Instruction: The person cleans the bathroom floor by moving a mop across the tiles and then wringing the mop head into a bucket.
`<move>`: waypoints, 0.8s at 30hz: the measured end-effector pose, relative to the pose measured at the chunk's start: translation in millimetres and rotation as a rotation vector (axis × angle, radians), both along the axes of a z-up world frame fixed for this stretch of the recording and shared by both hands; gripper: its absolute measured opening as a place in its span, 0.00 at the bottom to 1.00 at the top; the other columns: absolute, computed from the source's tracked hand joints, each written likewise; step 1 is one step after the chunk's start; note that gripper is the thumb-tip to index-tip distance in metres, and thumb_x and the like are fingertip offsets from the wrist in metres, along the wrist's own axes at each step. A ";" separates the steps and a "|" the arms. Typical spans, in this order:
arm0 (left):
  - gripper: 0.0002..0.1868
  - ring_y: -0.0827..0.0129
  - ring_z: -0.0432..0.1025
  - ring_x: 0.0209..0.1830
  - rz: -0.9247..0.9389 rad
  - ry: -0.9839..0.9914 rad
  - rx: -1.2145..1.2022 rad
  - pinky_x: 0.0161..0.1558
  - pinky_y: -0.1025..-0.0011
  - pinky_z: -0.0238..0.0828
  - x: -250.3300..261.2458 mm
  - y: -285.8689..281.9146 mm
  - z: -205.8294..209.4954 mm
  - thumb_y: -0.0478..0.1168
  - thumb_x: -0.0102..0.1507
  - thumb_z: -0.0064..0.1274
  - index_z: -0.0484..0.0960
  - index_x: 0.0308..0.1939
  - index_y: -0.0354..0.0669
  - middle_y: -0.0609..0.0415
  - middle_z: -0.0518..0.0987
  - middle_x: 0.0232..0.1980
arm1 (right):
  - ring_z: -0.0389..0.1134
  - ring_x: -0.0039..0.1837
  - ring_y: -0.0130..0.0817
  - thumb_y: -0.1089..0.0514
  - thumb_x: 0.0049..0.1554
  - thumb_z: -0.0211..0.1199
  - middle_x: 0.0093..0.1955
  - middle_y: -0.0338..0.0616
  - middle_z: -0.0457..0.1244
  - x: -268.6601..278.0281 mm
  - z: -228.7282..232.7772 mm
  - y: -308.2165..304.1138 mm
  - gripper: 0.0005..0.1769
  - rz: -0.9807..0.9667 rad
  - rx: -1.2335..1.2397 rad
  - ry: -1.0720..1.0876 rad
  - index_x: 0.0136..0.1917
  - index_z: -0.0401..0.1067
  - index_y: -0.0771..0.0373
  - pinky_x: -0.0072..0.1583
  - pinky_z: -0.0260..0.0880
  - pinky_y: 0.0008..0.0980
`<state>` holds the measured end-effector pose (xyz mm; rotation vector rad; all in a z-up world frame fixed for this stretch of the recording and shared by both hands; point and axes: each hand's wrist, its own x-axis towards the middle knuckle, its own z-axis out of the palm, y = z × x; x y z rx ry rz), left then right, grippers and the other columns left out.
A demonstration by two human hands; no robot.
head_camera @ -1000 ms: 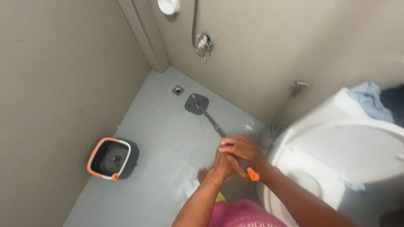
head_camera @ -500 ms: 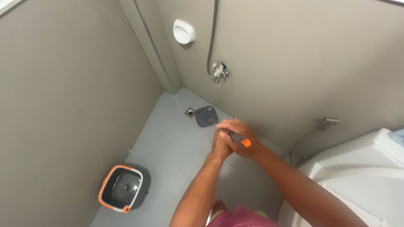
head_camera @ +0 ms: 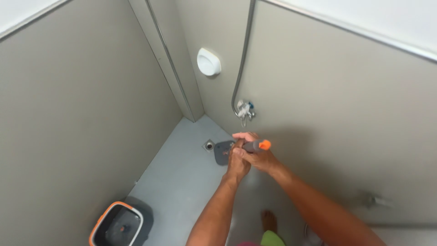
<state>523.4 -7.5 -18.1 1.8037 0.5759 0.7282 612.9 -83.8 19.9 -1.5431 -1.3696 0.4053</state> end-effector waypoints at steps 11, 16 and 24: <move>0.14 0.50 0.69 0.61 0.341 0.232 -0.062 0.60 0.52 0.60 90.1 62.7 -62.2 0.40 0.67 0.52 0.73 0.55 0.45 0.47 0.79 0.56 | 0.69 0.60 0.28 0.65 0.53 0.60 0.58 0.38 0.69 192.2 -116.8 107.6 0.25 0.008 -0.315 0.578 0.65 0.70 0.63 0.59 0.69 0.32; 0.14 0.48 0.71 0.59 0.363 0.174 -0.054 0.58 0.55 0.68 98.2 74.0 -78.4 0.40 0.66 0.51 0.72 0.55 0.44 0.43 0.78 0.55 | 0.71 0.48 0.36 0.62 0.58 0.55 0.52 0.45 0.70 229.6 -204.5 154.3 0.19 -0.200 -0.513 0.392 0.62 0.71 0.60 0.49 0.70 0.34; 0.14 0.47 0.71 0.58 0.377 0.210 -0.047 0.57 0.54 0.67 115.4 82.7 -77.0 0.42 0.68 0.51 0.71 0.56 0.44 0.42 0.77 0.56 | 0.72 0.43 0.35 0.62 0.56 0.59 0.49 0.49 0.68 227.2 -253.3 173.5 0.21 -0.286 -0.557 0.291 0.64 0.67 0.58 0.44 0.74 0.38</move>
